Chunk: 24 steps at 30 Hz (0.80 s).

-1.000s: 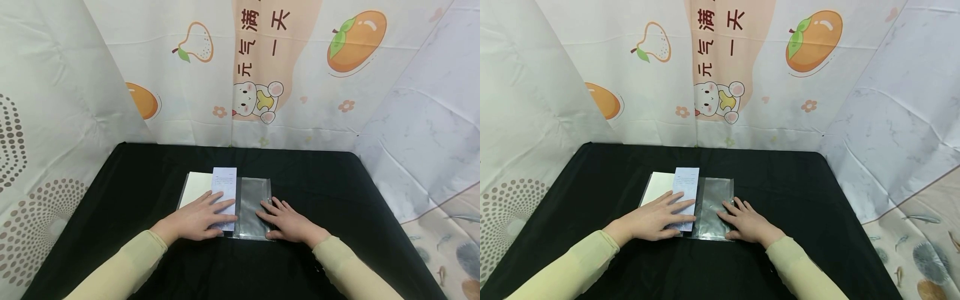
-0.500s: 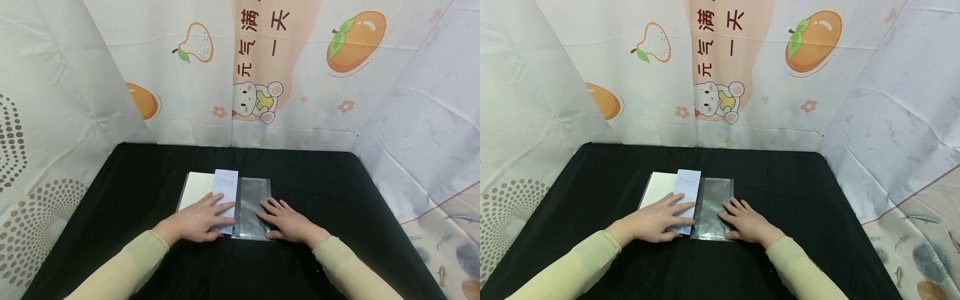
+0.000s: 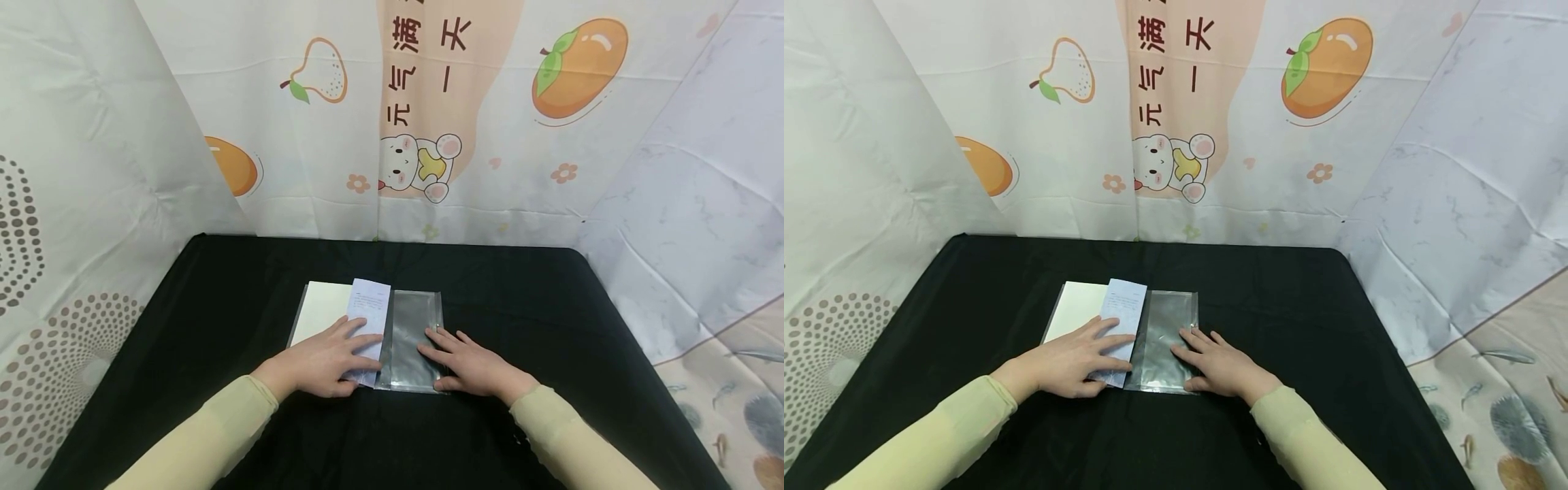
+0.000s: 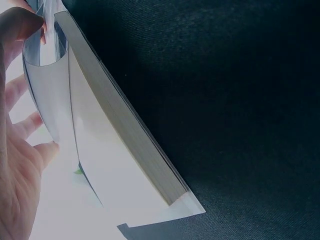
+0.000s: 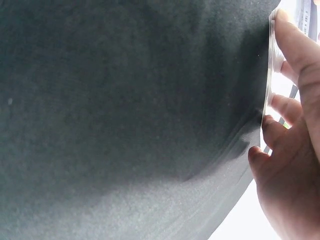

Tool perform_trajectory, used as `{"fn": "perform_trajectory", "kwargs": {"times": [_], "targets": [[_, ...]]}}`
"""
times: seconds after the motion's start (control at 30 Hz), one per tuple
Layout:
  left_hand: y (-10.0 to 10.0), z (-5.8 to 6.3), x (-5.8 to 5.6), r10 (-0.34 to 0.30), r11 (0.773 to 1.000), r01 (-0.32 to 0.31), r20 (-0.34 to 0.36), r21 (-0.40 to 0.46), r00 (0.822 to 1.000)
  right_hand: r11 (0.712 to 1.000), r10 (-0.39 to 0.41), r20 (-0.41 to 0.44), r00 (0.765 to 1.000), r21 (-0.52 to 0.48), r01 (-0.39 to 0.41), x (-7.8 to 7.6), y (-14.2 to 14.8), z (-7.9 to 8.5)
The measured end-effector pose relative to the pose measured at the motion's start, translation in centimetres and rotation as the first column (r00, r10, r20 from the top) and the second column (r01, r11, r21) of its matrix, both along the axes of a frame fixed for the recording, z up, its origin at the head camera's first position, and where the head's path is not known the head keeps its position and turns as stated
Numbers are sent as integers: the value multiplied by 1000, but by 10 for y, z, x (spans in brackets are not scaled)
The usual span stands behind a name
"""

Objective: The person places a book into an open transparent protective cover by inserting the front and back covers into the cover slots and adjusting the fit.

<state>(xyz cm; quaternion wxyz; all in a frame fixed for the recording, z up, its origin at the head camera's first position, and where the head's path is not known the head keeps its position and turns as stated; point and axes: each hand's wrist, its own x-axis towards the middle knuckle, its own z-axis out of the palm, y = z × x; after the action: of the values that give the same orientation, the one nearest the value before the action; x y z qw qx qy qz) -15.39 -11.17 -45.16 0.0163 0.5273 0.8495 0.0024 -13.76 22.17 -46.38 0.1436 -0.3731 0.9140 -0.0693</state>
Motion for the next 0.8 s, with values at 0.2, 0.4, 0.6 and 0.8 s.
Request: {"fn": "perform_trajectory", "kwargs": {"times": [0.2, 0.4, 0.6, 0.8], "targets": [[0, -1, 0, -9, 1000, 9, 2, -2, 1000, 1000, -3, 3, 1000, -16, 3, 0, 0, -1], [0, -1, 0, -18, 1000, 18, -4, -13, 1000, 1000, -1, 5, 1000, -28, 1, 0, 1, -1], [0, -2, 0, -28, 999, 28, -20, -19, 999, 1000, 2, 4, 1000, -30, -2, 0, 0, -1], [1, -3, -1, -32, 999, 31, -31, -36, 999, 1000, -8, 15, 1000, -17, 9, 0, 0, -2]]}}
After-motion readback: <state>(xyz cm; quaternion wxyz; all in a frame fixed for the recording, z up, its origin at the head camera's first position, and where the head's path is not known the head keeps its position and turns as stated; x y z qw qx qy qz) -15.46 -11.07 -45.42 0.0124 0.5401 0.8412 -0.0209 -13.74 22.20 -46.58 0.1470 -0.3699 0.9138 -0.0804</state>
